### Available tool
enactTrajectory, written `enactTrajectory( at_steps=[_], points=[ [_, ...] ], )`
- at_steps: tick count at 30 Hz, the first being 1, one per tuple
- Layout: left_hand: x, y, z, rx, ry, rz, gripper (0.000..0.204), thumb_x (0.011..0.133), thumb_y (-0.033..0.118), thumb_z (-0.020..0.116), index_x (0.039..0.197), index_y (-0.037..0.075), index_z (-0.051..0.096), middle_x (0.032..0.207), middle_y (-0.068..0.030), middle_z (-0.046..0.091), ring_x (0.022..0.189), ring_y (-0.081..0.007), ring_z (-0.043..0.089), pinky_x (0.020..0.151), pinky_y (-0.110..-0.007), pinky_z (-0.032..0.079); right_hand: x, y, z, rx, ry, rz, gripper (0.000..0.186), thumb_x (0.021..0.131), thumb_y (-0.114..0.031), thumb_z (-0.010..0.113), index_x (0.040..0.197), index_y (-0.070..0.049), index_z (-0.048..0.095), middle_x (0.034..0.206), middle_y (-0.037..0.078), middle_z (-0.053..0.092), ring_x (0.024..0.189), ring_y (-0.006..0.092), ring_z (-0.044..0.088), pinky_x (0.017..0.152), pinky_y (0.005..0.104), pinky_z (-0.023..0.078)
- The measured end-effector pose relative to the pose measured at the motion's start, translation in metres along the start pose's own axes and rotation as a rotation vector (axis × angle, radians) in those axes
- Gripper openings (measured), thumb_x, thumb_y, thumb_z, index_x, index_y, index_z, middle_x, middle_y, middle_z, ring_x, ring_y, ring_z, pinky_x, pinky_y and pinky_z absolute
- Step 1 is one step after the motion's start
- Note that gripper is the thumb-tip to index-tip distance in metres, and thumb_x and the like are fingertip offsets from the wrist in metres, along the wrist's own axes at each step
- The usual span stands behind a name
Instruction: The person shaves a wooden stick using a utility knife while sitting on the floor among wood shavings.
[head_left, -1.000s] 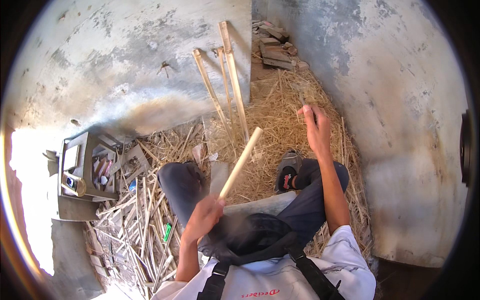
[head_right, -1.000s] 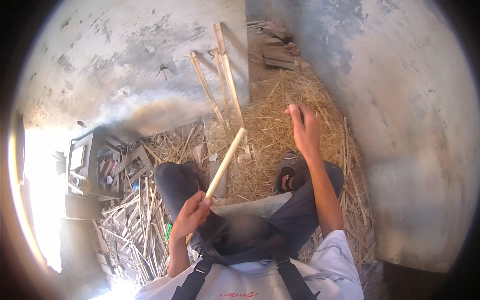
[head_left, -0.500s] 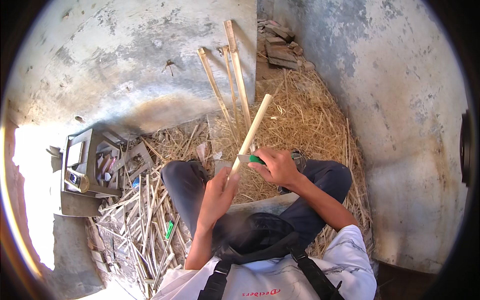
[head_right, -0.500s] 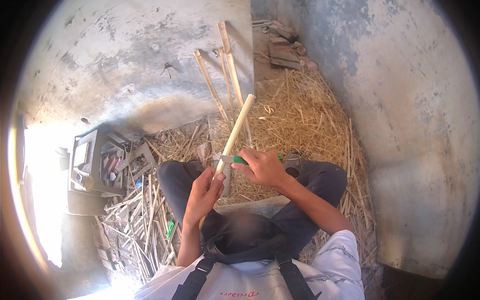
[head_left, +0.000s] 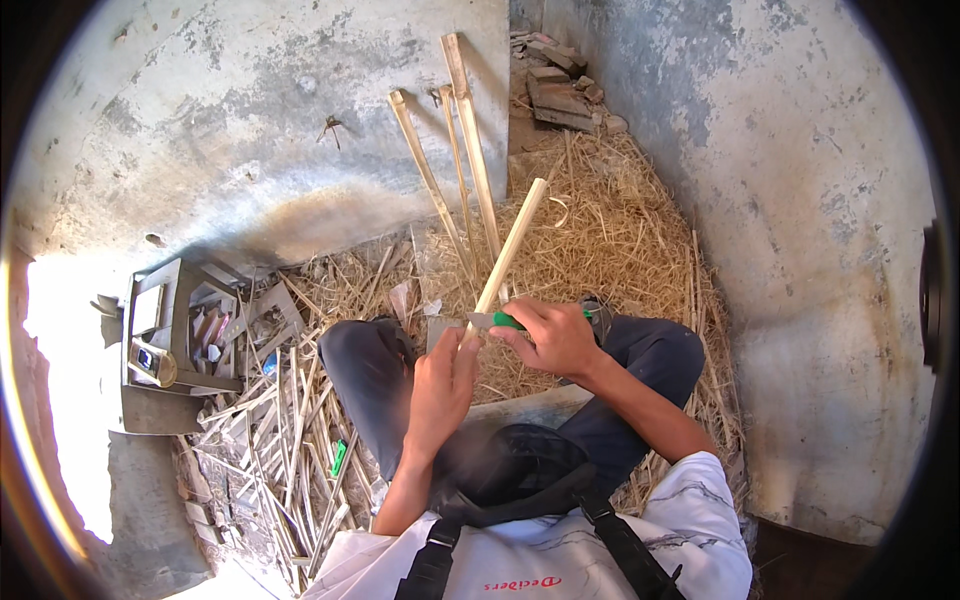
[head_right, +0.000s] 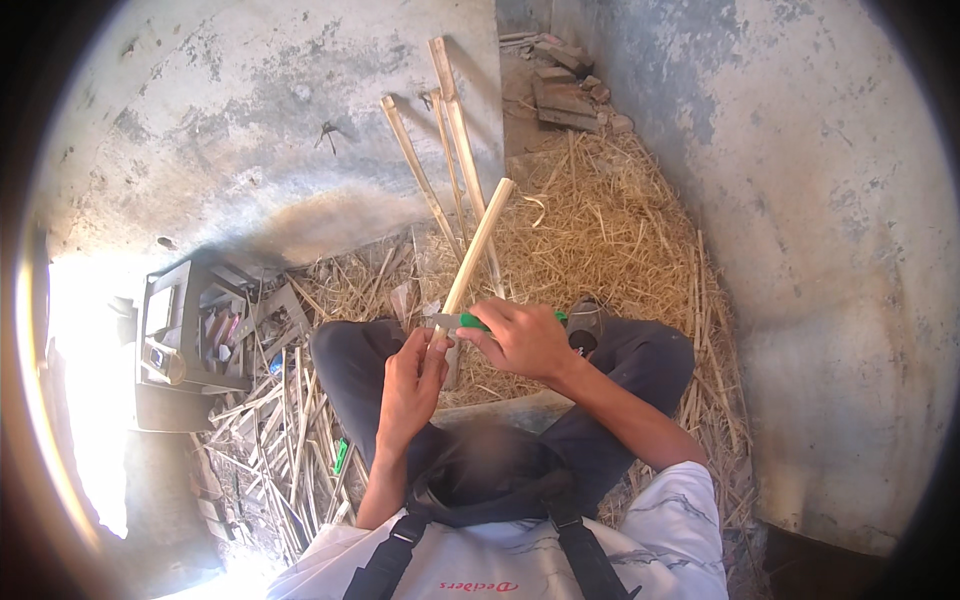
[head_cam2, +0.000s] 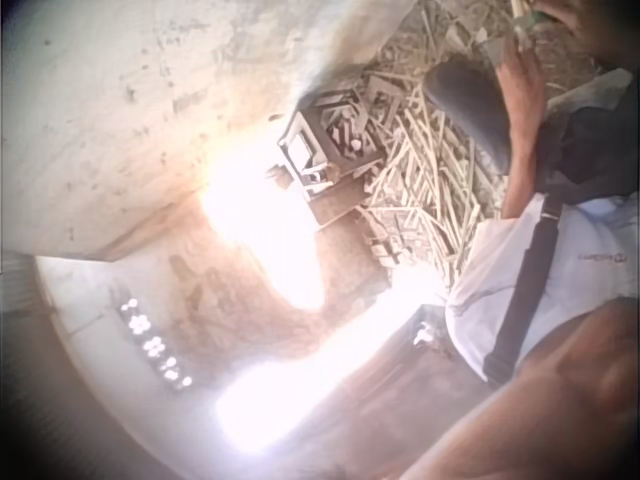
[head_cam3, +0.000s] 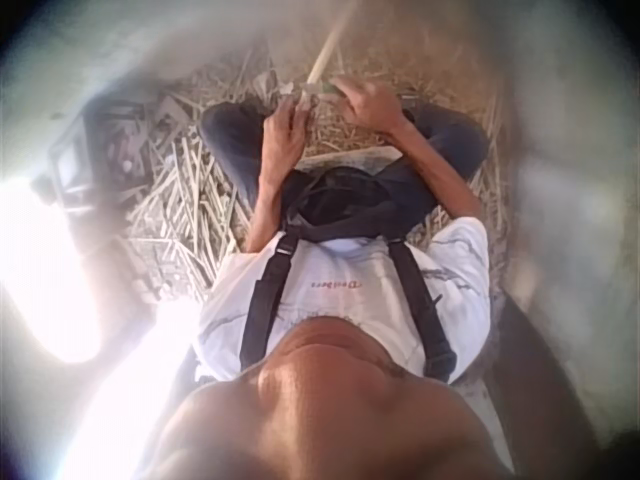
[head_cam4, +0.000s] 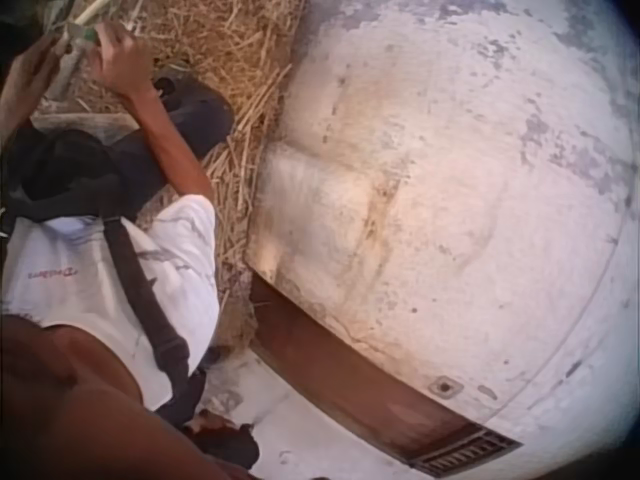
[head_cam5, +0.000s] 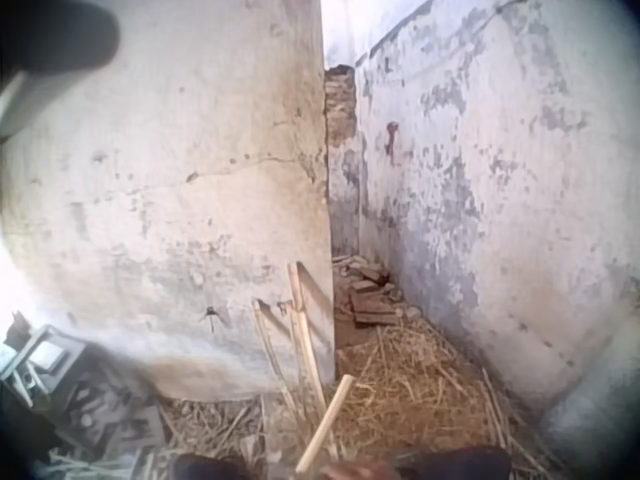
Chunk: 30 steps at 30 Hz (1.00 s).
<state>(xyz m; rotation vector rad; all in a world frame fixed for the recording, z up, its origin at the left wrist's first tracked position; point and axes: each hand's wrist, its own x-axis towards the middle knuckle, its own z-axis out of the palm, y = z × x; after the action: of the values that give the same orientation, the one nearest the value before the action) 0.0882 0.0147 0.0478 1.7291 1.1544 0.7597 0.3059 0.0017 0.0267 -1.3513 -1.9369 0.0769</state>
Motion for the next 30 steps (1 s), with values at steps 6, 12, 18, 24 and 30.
enactTrajectory(
  at_steps=[6, 12, 18, 24, 30],
  points=[
    [-0.019, -0.016, -0.005, 0.032, -0.030, -0.055, 0.017, 0.110, 0.017, 0.061, 0.112, 0.001, 0.066, 0.066, -0.0177, 0.062, 0.056, -0.0324, 0.064, 0.056, -0.043, 0.047, 0.016, 0.039, -0.032, -0.042, 0.041, 0.317, 0.035, 0.108, -0.039, 0.068, 0.105, -0.005, 0.071, 0.081, 0.013, 0.073, 0.062, 0.0317, 0.071, 0.056, 0.0439, 0.053],
    [-0.029, -0.012, -0.012, -0.031, -0.067, -0.095, 0.022, 0.113, 0.021, 0.060, 0.110, 0.001, 0.069, 0.061, -0.0023, 0.054, 0.057, -0.0103, 0.047, 0.055, -0.033, 0.039, 0.014, 0.045, -0.030, -0.080, 0.150, 0.274, 0.038, 0.111, -0.040, 0.064, 0.106, -0.003, 0.074, 0.074, 0.012, 0.068, 0.056, 0.0245, 0.063, 0.053, 0.0382, 0.046],
    [-0.056, -0.020, -0.028, -0.084, -0.230, -0.117, 0.025, 0.114, 0.022, 0.057, 0.109, 0.001, 0.068, 0.064, -0.0011, 0.055, 0.057, -0.0095, 0.047, 0.055, -0.032, 0.039, 0.023, 0.079, -0.053, -0.129, 0.205, 0.565, 0.052, 0.113, -0.049, 0.056, 0.105, -0.001, 0.074, 0.070, 0.011, 0.066, 0.054, 0.0237, 0.061, 0.053, 0.0407, 0.046],
    [-0.048, -0.037, -0.029, -0.178, -0.273, -0.261, 0.025, 0.117, 0.024, 0.053, 0.112, 0.001, 0.064, 0.068, 0.0031, 0.052, 0.058, -0.0070, 0.046, 0.052, -0.027, 0.037, 0.007, 0.073, -0.041, 0.061, 0.129, 0.409, 0.055, 0.112, -0.053, 0.056, 0.124, -0.002, 0.072, 0.070, 0.004, 0.060, 0.056, 0.0161, 0.055, 0.055, 0.0376, 0.044],
    [-0.033, -0.039, -0.028, -0.356, -0.373, -0.313, 0.027, 0.119, 0.024, 0.049, 0.113, 0.001, 0.060, 0.071, 0.0018, 0.053, 0.060, -0.0062, 0.048, 0.054, -0.026, 0.039, 0.028, 0.036, -0.042, 0.366, 0.085, 0.435, 0.040, 0.106, -0.036, 0.074, 0.130, -0.004, 0.072, 0.077, 0.000, 0.060, 0.066, 0.0096, 0.052, 0.061, 0.0313, 0.040]
  ],
)
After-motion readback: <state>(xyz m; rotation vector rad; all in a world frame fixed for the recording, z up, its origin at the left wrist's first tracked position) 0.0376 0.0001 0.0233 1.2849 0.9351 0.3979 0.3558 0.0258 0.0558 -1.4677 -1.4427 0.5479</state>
